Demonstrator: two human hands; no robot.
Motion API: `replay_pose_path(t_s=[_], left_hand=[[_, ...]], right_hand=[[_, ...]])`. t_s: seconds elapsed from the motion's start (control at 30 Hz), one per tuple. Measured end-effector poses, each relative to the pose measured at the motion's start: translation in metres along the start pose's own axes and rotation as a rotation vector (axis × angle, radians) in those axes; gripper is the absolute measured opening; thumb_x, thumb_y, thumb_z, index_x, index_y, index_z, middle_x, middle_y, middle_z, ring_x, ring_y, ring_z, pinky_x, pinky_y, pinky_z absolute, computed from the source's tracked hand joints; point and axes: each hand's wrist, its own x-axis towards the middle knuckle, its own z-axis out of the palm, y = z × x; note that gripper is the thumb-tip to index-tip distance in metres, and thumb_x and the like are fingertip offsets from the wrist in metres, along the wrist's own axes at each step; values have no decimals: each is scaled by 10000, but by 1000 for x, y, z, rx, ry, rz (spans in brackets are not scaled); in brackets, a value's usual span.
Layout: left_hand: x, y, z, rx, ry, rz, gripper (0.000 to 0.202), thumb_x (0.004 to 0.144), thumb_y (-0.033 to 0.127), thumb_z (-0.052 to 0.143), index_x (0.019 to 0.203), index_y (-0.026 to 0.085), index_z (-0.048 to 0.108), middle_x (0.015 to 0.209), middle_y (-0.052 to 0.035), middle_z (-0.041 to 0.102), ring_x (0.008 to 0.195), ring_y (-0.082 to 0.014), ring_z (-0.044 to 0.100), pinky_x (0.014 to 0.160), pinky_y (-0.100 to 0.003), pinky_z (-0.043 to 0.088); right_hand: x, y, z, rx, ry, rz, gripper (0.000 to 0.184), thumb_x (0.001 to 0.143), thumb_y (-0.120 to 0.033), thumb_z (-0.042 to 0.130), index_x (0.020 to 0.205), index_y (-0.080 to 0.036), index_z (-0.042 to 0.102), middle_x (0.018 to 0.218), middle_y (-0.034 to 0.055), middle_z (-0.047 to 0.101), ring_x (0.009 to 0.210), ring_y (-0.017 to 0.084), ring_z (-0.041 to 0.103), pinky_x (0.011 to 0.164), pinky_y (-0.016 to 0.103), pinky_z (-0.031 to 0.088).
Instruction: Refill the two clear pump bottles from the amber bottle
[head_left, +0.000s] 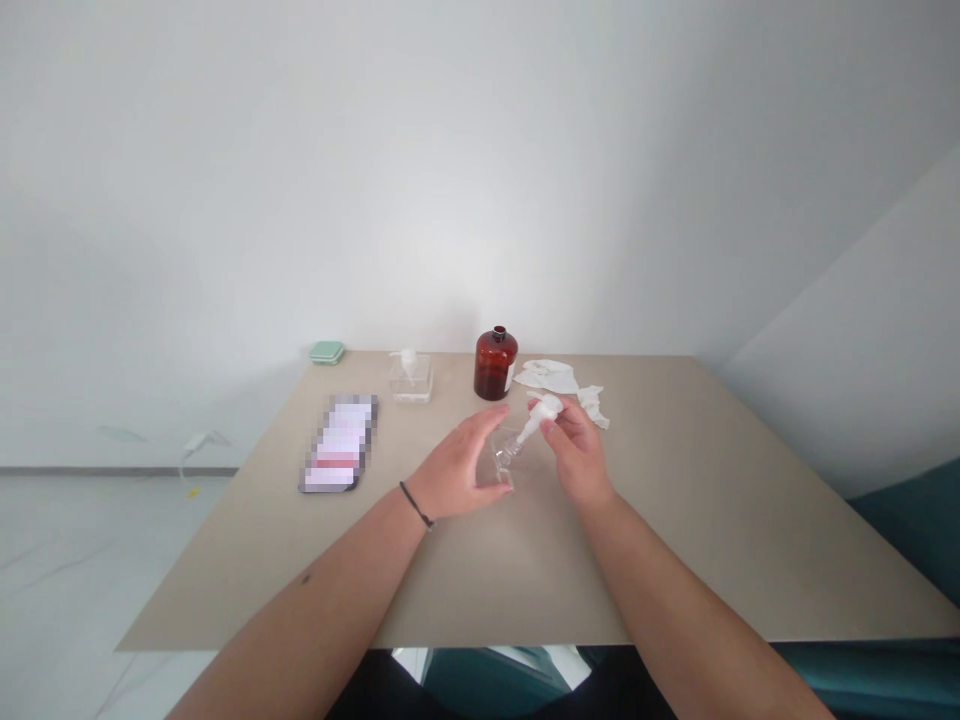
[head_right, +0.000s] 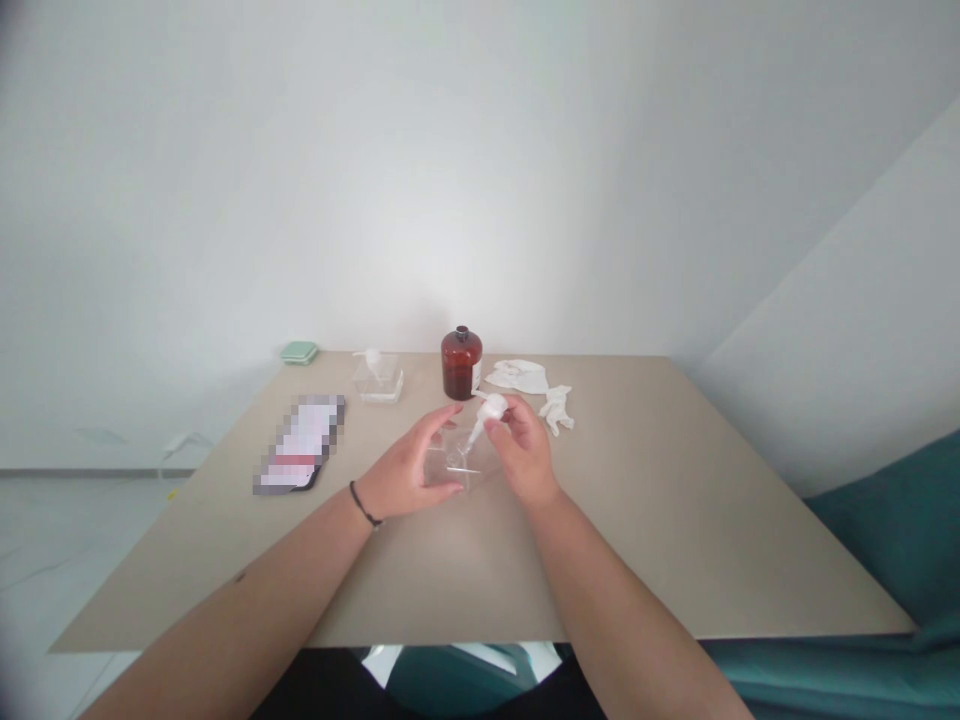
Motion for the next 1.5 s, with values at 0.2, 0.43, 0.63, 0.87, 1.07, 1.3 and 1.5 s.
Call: replay_pose_path(t_s=[0.2,0.43,0.63,0.87,1.07,1.3,1.5], left_hand=[[0,-2,1,17,0,23,989,752,245,797,1560,272,226,1549,-164,434,1400,-360,483,1145,-577,441],[0,-1,0,28,-8,34,966,765,255,786,1553,265,227,1543,-169,437,1410,-363,471,1155,-580,426],[0,0,0,19,-10,29,973,762,238,788,1554,276,224,1542,-168,437,1411,-368,467,1138,-576,444],[0,-2,1,17,-5,42,973,756,239,795,1550,269,232,1543,-170,437,1419,-372,457,1149,-586,435],[1,-1,1,14,-5,37,962,762,247,790,1548,270,237,1545,-164,436,1413,-364,466,1144,-577,444],[0,-1,1,15,-3,28,972,762,248,795,1554,271,231,1553,-165,426,1421,-365,455,1157,-577,430],[0,-3,1,1,-4,35,984,755,256,807,1554,269,231,1554,-161,424,1424,-360,452,1167,-578,418]], right_hand=[[-1,0,-2,-47,-31,-37,350,838,-592,696,989,-277,683,964,37,688,932,241,628,924,433,501],[-5,3,-2,-64,-54,-68,313,865,-550,684,1012,-274,672,989,44,691,944,239,637,923,424,504],[-7,8,-1,-99,-59,-68,309,868,-544,676,1011,-270,658,983,42,693,943,239,642,920,424,511],[-6,7,-2,-124,-107,-143,240,880,-471,677,1013,-271,659,988,40,679,945,233,627,907,406,501],[-7,6,-4,-155,-103,-170,185,886,-407,675,1008,-270,653,974,31,670,921,226,618,883,400,493],[-5,2,-4,-166,-112,-146,158,872,-374,677,972,-254,660,941,28,673,888,216,617,857,382,482],[-4,5,-4,-103,-48,-19,220,824,-428,716,934,-241,677,880,12,673,818,195,594,804,360,470]])
